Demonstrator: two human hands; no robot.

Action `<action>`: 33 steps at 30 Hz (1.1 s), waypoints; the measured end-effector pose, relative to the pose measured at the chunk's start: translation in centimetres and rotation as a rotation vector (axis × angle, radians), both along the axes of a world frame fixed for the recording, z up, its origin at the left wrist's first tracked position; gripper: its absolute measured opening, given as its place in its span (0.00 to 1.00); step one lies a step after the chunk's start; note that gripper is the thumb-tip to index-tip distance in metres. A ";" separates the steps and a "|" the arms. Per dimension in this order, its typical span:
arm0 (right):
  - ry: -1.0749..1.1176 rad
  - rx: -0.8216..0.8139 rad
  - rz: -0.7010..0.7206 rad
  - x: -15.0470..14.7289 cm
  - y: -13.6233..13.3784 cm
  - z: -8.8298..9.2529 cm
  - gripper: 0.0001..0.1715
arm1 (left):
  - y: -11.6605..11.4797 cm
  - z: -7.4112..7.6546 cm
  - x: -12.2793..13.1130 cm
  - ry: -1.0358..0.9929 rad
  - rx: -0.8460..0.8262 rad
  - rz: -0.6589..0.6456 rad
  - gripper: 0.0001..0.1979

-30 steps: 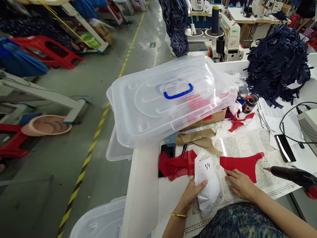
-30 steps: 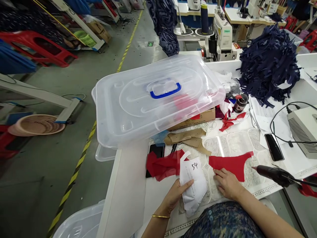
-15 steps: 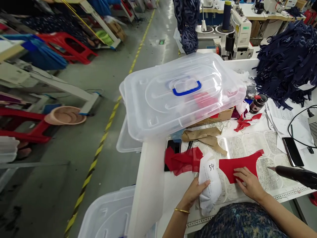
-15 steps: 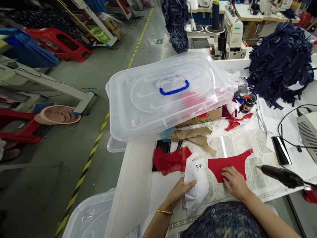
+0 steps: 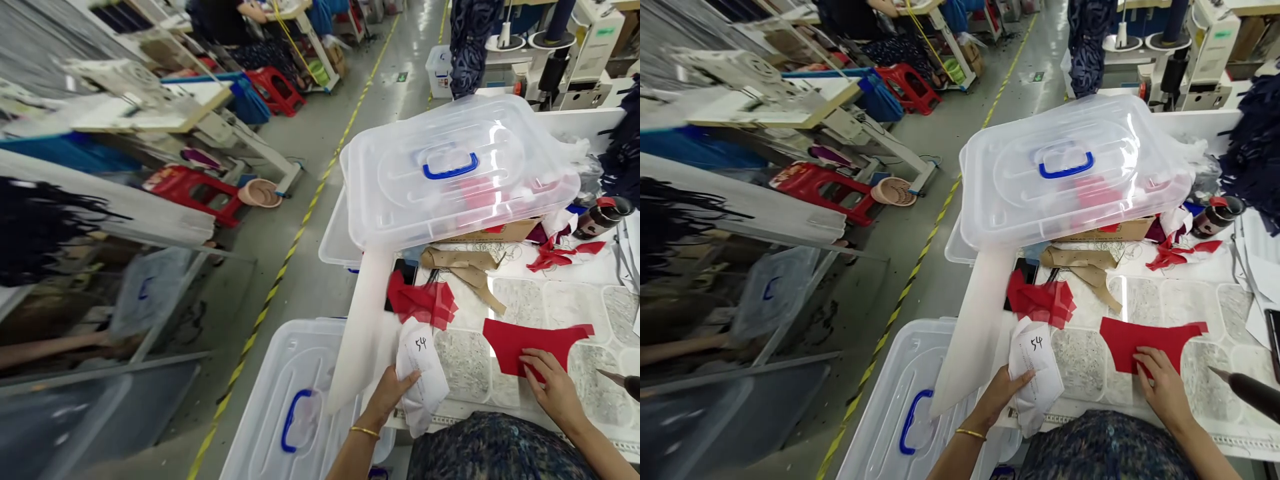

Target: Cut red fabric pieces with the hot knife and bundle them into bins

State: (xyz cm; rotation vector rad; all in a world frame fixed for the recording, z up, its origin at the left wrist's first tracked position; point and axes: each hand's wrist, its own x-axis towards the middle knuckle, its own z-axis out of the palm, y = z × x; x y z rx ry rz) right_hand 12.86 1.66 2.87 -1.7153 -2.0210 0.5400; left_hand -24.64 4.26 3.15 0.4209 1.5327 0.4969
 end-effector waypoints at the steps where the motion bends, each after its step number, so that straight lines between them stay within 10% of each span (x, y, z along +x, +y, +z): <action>1: 0.006 0.004 0.024 -0.7 0.3 0.0 0.14 | -0.4 -0.2 -0.3 0.031 0.018 0.044 0.34; 7: 0.000 -0.019 0.283 -5.9 3.9 1.0 0.17 | -1.0 -1.0 -0.5 0.227 0.156 0.338 0.32; 16: -0.200 -0.087 0.448 -12.2 8.4 1.2 0.25 | -2.2 -0.6 -0.1 0.357 0.308 0.392 0.31; 33: -0.005 0.002 0.299 -9.4 5.7 2.4 0.23 | -2.4 -2.6 -0.2 0.393 0.306 0.312 0.34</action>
